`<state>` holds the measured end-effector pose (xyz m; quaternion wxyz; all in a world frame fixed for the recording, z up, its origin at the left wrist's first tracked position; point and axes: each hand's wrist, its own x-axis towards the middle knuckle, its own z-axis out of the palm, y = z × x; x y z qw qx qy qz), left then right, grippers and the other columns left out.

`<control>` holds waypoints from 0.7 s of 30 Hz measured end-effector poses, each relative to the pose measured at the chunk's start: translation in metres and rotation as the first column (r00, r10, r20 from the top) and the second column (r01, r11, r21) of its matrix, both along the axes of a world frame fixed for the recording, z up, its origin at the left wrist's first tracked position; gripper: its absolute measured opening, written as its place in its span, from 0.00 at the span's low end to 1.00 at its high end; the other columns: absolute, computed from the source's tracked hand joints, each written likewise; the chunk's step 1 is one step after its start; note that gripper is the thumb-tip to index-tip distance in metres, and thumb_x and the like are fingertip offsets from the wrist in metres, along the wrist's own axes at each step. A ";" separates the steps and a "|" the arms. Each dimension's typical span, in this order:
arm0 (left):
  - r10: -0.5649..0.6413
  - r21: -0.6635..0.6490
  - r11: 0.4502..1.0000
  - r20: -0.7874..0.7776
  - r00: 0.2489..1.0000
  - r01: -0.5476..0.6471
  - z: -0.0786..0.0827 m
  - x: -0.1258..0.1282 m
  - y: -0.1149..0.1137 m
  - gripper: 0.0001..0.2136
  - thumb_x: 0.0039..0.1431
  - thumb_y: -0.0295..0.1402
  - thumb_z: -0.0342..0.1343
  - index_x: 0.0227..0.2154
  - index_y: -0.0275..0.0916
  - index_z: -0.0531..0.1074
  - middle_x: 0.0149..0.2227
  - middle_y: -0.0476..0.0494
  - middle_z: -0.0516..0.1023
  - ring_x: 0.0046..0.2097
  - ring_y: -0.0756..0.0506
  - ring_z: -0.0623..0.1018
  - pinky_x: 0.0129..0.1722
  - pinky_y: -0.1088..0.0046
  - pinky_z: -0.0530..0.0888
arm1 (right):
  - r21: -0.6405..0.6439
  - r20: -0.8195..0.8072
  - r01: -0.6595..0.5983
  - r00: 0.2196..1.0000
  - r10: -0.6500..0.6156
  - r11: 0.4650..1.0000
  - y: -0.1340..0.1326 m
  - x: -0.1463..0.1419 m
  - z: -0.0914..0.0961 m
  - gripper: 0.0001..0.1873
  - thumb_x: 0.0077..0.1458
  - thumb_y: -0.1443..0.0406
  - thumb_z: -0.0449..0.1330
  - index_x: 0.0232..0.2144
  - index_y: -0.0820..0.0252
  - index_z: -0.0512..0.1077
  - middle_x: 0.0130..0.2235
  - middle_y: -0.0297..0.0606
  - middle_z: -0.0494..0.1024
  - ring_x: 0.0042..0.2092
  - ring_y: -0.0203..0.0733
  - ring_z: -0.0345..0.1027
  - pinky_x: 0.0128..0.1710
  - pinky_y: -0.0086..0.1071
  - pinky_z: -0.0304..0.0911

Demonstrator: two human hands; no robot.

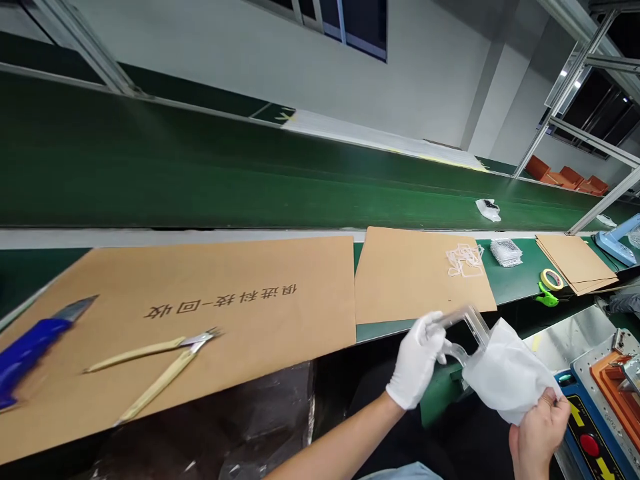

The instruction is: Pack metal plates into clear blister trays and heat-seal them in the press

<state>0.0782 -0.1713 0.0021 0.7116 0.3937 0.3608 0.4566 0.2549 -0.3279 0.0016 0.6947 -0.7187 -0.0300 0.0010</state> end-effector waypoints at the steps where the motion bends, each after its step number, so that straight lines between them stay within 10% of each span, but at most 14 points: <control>1: 0.042 0.011 0.999 0.001 0.999 -0.042 0.001 -0.002 0.013 0.31 0.62 0.50 0.62 0.60 0.33 0.68 0.31 0.46 0.79 0.25 0.49 0.76 0.28 0.71 0.75 | -0.011 0.002 0.022 1.000 -0.022 1.000 -0.002 0.001 0.005 0.23 0.60 0.44 0.65 0.46 0.52 0.70 0.40 0.37 0.80 0.39 0.48 0.77 0.36 0.40 0.76; 6: 0.148 0.217 0.975 -0.477 0.867 -0.047 0.007 -0.025 0.110 0.26 0.65 0.46 0.59 0.59 0.34 0.71 0.42 0.38 0.82 0.34 0.44 0.83 0.35 0.66 0.81 | -0.049 -0.135 -0.209 0.970 0.201 0.977 -0.020 0.013 0.018 0.33 0.55 0.40 0.68 0.53 0.54 0.73 0.40 0.41 0.84 0.37 0.52 0.80 0.34 0.40 0.78; 10: 0.254 0.350 0.937 -0.645 0.720 -0.018 0.017 -0.042 0.150 0.22 0.56 0.38 0.67 0.53 0.35 0.79 0.56 0.30 0.79 0.56 0.31 0.80 0.61 0.51 0.75 | -0.219 -0.149 -0.520 0.854 0.498 0.826 -0.034 0.021 0.014 0.34 0.53 0.37 0.68 0.46 0.58 0.78 0.40 0.45 0.85 0.38 0.54 0.80 0.33 0.38 0.77; 14: 0.366 0.682 0.707 -0.579 0.729 0.187 0.032 -0.047 0.099 0.23 0.58 0.42 0.69 0.54 0.38 0.80 0.68 0.30 0.70 0.71 0.27 0.65 0.74 0.46 0.58 | -0.499 -0.122 -0.789 0.474 0.872 0.359 -0.023 0.008 0.025 0.25 0.61 0.42 0.65 0.33 0.57 0.80 0.31 0.39 0.81 0.31 0.46 0.74 0.27 0.31 0.69; 16: 0.088 0.722 0.558 -0.542 0.836 0.409 0.033 -0.043 0.054 0.34 0.54 0.48 0.73 0.61 0.40 0.77 0.68 0.32 0.72 0.71 0.27 0.66 0.73 0.49 0.61 | -0.575 -0.099 -0.802 0.266 0.959 0.163 -0.006 -0.004 0.035 0.25 0.65 0.44 0.62 0.29 0.56 0.79 0.28 0.37 0.78 0.30 0.43 0.72 0.28 0.29 0.68; 19: -0.395 0.583 0.438 -0.559 0.729 0.684 0.019 -0.035 0.003 0.34 0.51 0.52 0.74 0.60 0.46 0.78 0.58 0.40 0.82 0.60 0.33 0.79 0.63 0.60 0.73 | -0.634 0.011 -0.745 0.260 0.965 0.208 0.020 -0.015 0.041 0.27 0.65 0.42 0.60 0.28 0.55 0.80 0.29 0.38 0.79 0.31 0.44 0.73 0.30 0.29 0.70; 21: -0.502 0.397 0.595 -0.496 0.708 0.699 -0.005 -0.042 -0.008 0.24 0.56 0.52 0.70 0.52 0.47 0.82 0.48 0.47 0.86 0.50 0.39 0.84 0.52 0.69 0.76 | -0.666 0.057 -0.679 0.367 0.928 0.309 0.036 -0.012 0.036 0.27 0.63 0.39 0.61 0.32 0.55 0.81 0.29 0.39 0.80 0.32 0.46 0.75 0.30 0.29 0.71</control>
